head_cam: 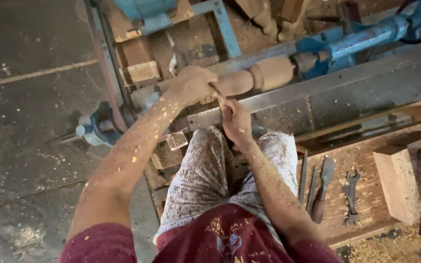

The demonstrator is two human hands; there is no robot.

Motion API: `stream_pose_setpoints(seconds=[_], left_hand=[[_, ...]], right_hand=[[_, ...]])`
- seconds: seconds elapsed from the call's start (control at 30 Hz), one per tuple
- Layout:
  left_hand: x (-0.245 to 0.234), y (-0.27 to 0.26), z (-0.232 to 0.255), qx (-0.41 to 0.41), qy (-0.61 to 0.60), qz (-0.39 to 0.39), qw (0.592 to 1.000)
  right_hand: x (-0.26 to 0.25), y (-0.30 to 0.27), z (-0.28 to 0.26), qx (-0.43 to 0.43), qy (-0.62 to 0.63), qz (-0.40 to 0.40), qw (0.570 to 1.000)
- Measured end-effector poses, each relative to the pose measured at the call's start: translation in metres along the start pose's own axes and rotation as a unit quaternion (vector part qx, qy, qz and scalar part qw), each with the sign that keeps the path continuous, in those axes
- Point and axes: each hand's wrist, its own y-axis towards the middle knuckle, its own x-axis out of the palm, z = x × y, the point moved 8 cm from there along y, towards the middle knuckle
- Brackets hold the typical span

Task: The person shapes a rotating wooden blank on a lathe using a chisel, then smooths the surface with sandpaper. The workpiece is mounted between centers and turned into a rounded form with a handle-like profile.

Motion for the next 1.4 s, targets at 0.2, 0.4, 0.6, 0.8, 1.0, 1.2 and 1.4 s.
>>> stream_pose_setpoints(seconds=[0.2, 0.4, 0.6, 0.8, 1.0, 1.2, 1.4], left_hand=[[0.025, 0.048, 0.011, -0.110, 0.099, -0.104, 0.984], [0.027, 0.058, 0.005, -0.103, 0.210, -0.131, 0.963], [0.035, 0.049, -0.003, -0.201, 0.236, -0.175, 0.935], [0.040, 0.045, 0.005, -0.192, 0.258, -0.155, 0.934], [0.041, 0.041, 0.006, -0.183, 0.243, -0.138, 0.943], [0.041, 0.038, 0.003, -0.218, 0.257, -0.140, 0.931], [0.040, 0.043, 0.009, -0.219, 0.244, -0.149, 0.933]], right_hand=[[-0.019, 0.020, 0.022, 0.145, 0.016, 0.053, 0.988], [0.014, 0.031, 0.033, 0.172, -0.122, -0.031, 0.977], [0.032, 0.030, 0.033, 0.142, -0.101, -0.081, 0.981], [0.025, 0.031, 0.030, 0.095, -0.052, -0.057, 0.992], [0.031, 0.034, 0.037, 0.072, -0.082, -0.092, 0.990], [0.032, 0.033, 0.036, 0.015, -0.057, -0.091, 0.994], [0.037, 0.036, 0.045, -0.004, -0.111, -0.088, 0.990]])
